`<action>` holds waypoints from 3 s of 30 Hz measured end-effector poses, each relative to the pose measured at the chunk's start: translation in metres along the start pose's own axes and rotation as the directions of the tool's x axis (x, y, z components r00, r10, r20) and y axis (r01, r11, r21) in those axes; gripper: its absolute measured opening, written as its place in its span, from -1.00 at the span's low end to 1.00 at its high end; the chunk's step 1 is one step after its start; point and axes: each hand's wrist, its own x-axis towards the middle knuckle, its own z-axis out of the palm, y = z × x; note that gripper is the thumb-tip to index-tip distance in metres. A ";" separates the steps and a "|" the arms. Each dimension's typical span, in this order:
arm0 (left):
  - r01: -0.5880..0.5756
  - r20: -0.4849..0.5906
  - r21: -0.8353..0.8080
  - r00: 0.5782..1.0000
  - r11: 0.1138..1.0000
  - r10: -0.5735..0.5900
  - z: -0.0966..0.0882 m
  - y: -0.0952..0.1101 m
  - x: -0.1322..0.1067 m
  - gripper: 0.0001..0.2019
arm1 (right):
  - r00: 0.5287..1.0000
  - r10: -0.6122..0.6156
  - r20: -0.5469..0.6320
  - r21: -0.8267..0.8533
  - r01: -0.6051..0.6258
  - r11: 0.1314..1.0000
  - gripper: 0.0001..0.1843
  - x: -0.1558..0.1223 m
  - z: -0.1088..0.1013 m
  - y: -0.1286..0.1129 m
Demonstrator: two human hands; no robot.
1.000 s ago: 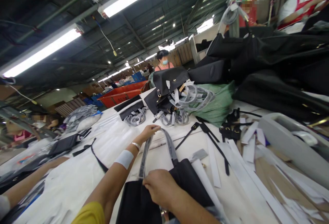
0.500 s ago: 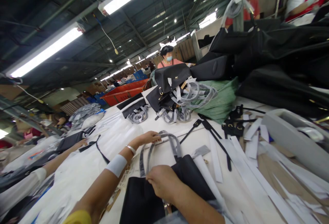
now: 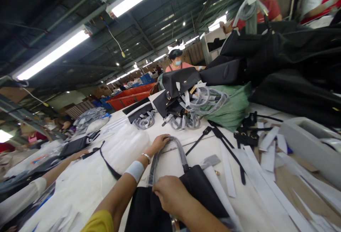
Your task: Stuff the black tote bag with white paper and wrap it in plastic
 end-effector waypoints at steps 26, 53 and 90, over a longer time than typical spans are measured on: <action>0.171 0.206 -0.892 0.978 0.418 0.038 -0.135 0.071 -0.039 -0.59 | 0.823 0.472 -0.317 0.918 0.141 0.371 -0.32 0.016 -0.018 0.010; -0.184 -0.076 -0.565 0.982 0.804 0.171 -0.131 0.130 -0.128 -0.58 | 0.736 0.511 -0.443 0.850 0.526 -0.020 -0.63 0.009 -0.059 0.017; -0.031 -0.024 -0.637 1.000 0.770 0.021 -0.135 0.102 -0.099 -0.53 | 0.709 0.561 -0.427 0.896 0.247 0.370 -0.42 0.011 -0.047 0.035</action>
